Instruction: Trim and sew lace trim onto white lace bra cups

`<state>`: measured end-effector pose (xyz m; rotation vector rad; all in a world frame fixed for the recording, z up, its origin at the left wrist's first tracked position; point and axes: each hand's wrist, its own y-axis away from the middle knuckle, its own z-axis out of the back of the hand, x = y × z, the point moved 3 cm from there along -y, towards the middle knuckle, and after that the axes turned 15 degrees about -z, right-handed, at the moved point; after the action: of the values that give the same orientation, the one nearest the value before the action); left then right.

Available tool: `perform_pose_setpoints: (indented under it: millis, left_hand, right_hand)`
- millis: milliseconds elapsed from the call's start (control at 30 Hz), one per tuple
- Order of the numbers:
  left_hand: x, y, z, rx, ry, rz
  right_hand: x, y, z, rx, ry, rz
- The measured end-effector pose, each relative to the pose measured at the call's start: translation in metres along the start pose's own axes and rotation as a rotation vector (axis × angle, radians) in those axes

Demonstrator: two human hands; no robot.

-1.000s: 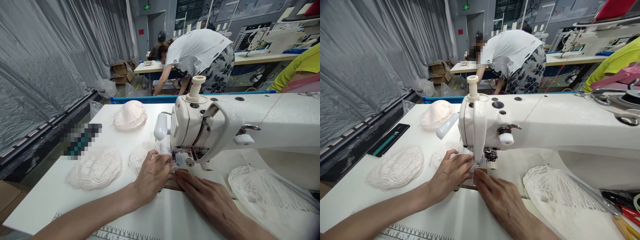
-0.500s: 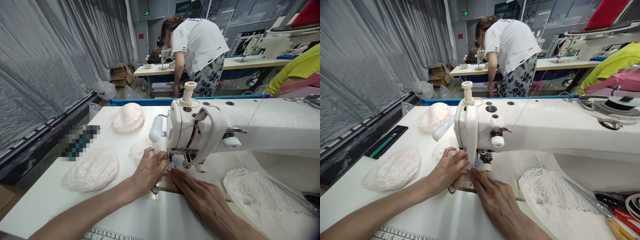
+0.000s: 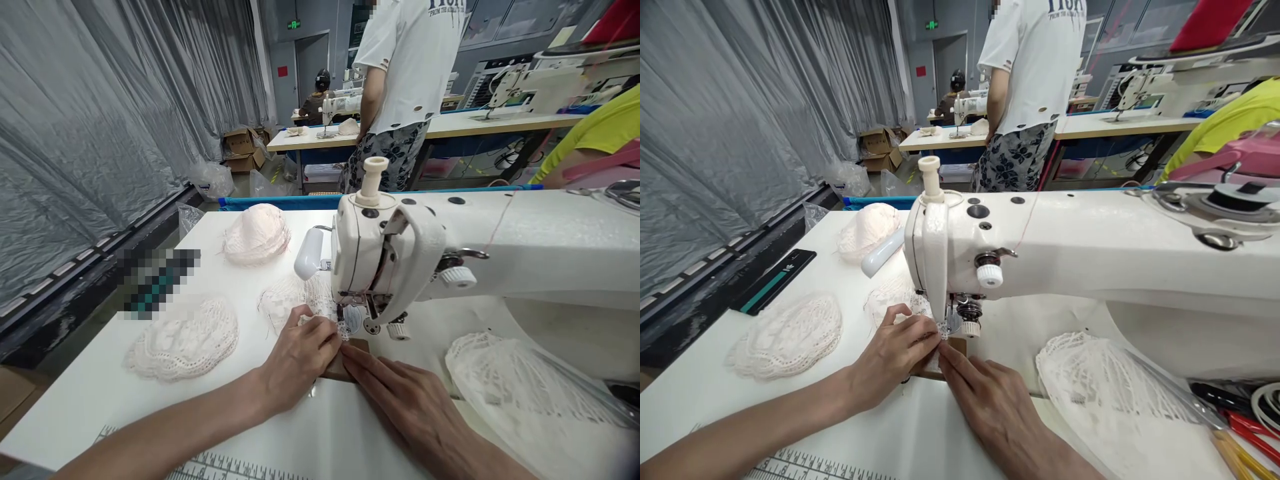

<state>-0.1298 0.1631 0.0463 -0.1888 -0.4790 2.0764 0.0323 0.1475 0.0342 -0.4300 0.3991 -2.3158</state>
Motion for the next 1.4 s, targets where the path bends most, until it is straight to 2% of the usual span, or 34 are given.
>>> perform_pose_setpoints:
  millis: [233,533,733,933,1067,1200,1267,1333,1400]
  left_hand:
    - [0.000,-0.001,0.000,-0.016,-0.022,-0.014]
    - [0.002,-0.002,0.002,0.010,-0.014,-0.005]
    - [0.009,0.000,-0.001,-0.048,-0.027,-0.017]
    - [0.020,0.000,-0.004,-0.054,-0.055,0.005]
    - [0.028,0.001,-0.009,-0.018,-0.048,0.015]
    - [0.031,0.009,-0.017,0.008,-0.140,-0.003]
    - [0.033,0.017,-0.024,0.055,-0.210,0.085]
    - [0.030,0.027,-0.030,0.175,-0.192,0.159]
    - [0.015,0.041,-0.032,0.351,-0.132,0.195]
  right_hand:
    - [-0.003,0.002,-0.007,0.034,-0.013,-0.034]
    - [0.000,-0.004,0.001,-0.035,-0.004,-0.024]
    - [-0.001,-0.007,0.000,-0.082,0.032,-0.041]
    - [0.000,-0.005,0.001,-0.106,0.056,-0.029]
    - [-0.004,-0.007,-0.001,-0.069,0.059,-0.050]
    - [0.001,-0.007,-0.002,0.068,0.094,-0.090]
    - [0.008,-0.005,0.001,0.121,0.088,-0.050]
    - [0.017,-0.001,0.010,0.117,0.085,0.024]
    - [0.028,0.008,0.025,0.094,0.058,0.130]
